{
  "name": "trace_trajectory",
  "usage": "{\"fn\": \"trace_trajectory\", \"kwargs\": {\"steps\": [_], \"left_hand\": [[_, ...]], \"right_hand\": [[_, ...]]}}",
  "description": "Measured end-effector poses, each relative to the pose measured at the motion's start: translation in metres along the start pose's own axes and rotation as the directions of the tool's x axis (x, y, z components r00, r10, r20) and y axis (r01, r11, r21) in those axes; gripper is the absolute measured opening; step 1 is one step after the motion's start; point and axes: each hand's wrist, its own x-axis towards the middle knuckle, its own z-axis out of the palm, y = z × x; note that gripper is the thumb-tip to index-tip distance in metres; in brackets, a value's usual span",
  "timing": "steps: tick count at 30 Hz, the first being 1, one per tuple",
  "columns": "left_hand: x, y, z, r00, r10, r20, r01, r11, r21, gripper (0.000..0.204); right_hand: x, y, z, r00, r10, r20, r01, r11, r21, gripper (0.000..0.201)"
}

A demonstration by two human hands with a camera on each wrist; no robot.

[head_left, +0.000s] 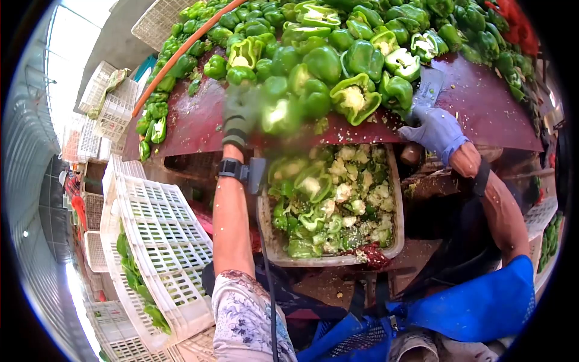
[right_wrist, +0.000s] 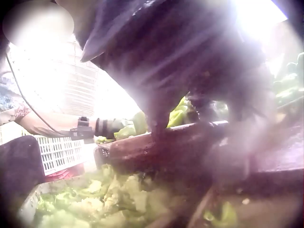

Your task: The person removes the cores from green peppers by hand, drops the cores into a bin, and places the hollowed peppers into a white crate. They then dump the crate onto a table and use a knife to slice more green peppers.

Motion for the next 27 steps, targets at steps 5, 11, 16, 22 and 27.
{"fn": "trace_trajectory", "kwargs": {"steps": [5,11,16,22,27], "left_hand": [[0.035,-0.018,-0.028,0.923,-0.306,-0.232,0.288,0.952,-0.106,0.041],[0.107,-0.063,-0.002,0.968,-0.15,0.203,0.083,0.948,0.306,0.063],[0.109,-0.056,-0.013,0.833,-0.525,0.178,0.539,0.693,-0.478,0.031],[0.169,-0.027,-0.055,0.953,-0.267,-0.146,0.193,0.902,-0.386,0.03],[0.213,-0.122,-0.061,0.983,-0.183,0.015,0.179,0.971,0.158,0.042]], "right_hand": [[-0.008,0.009,-0.002,0.985,0.173,0.029,-0.172,0.984,-0.035,0.045],[-0.015,0.063,-0.002,0.982,0.128,-0.139,-0.094,0.97,0.226,0.031],[-0.009,0.067,-0.022,0.938,0.347,0.003,-0.335,0.902,0.273,0.035],[-0.01,0.091,-0.012,0.978,0.211,0.001,-0.202,0.936,0.29,0.045],[-0.009,0.08,-0.009,0.94,0.338,0.037,-0.339,0.921,0.192,0.044]]}}
